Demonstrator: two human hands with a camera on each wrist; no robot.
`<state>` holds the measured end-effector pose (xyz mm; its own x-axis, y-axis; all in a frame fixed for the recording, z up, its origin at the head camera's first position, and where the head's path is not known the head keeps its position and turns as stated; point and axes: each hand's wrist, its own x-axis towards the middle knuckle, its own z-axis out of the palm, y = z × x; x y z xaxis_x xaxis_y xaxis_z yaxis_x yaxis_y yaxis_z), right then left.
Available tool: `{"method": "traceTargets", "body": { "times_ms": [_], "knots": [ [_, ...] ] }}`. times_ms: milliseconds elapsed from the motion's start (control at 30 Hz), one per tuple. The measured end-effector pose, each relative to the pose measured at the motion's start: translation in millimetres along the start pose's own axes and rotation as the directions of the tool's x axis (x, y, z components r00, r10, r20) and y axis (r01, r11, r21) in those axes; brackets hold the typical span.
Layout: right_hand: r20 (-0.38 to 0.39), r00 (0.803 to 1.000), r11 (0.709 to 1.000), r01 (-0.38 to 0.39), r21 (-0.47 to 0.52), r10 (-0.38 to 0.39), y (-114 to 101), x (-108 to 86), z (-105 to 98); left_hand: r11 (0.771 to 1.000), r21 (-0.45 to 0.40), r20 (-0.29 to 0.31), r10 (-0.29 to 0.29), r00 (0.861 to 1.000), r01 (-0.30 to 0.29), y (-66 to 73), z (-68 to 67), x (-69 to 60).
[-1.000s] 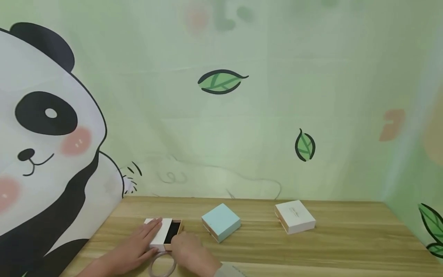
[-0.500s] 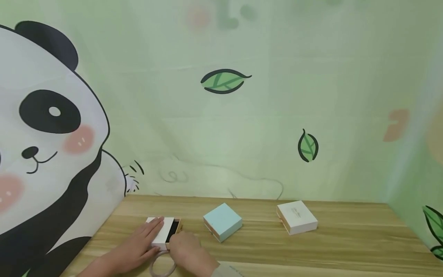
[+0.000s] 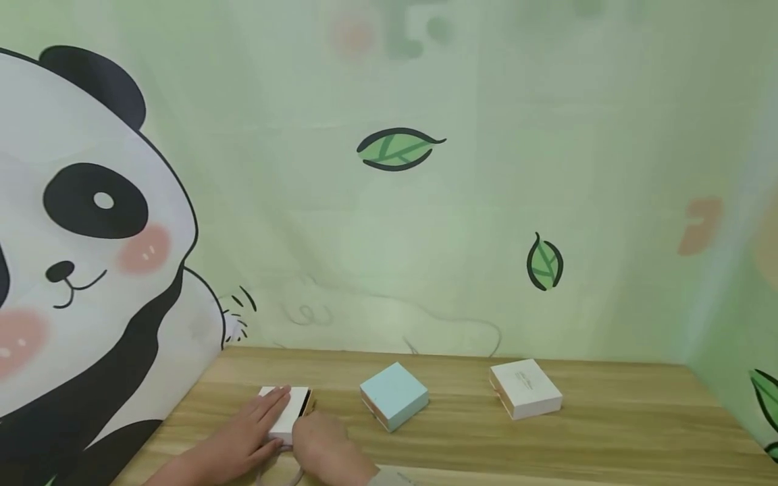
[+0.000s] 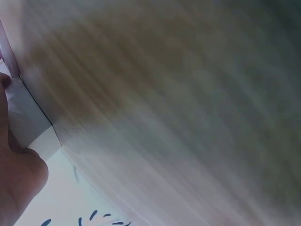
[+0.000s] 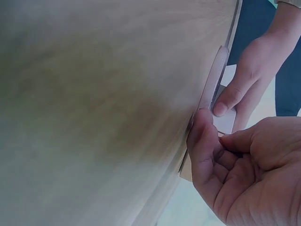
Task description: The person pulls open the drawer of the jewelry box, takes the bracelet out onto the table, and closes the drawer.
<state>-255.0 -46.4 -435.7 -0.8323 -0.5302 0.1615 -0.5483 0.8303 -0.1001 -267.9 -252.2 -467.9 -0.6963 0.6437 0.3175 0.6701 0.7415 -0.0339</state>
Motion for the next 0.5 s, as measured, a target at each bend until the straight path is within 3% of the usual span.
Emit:
{"method": "traceTargets", "body": {
  "times_ms": [100,300,500],
  "knots": [
    [0.013,1.000,1.000,-0.015,0.011,0.014,-1.3,-0.8,2.6,1.000,-0.018,0.010,-0.004,1.000,0.004,2.0,0.9,-1.0],
    [0.085,0.995,0.997,-0.048,0.058,0.043,0.2,0.4,0.3,1.000,0.008,-0.035,0.019,0.999,-0.019,3.0,4.9,2.0],
    [0.081,0.996,0.998,-0.037,0.043,0.034,0.3,2.6,-0.5,0.999,0.006,-0.061,0.041,0.997,-0.041,2.3,7.1,2.6]
  ]
}}
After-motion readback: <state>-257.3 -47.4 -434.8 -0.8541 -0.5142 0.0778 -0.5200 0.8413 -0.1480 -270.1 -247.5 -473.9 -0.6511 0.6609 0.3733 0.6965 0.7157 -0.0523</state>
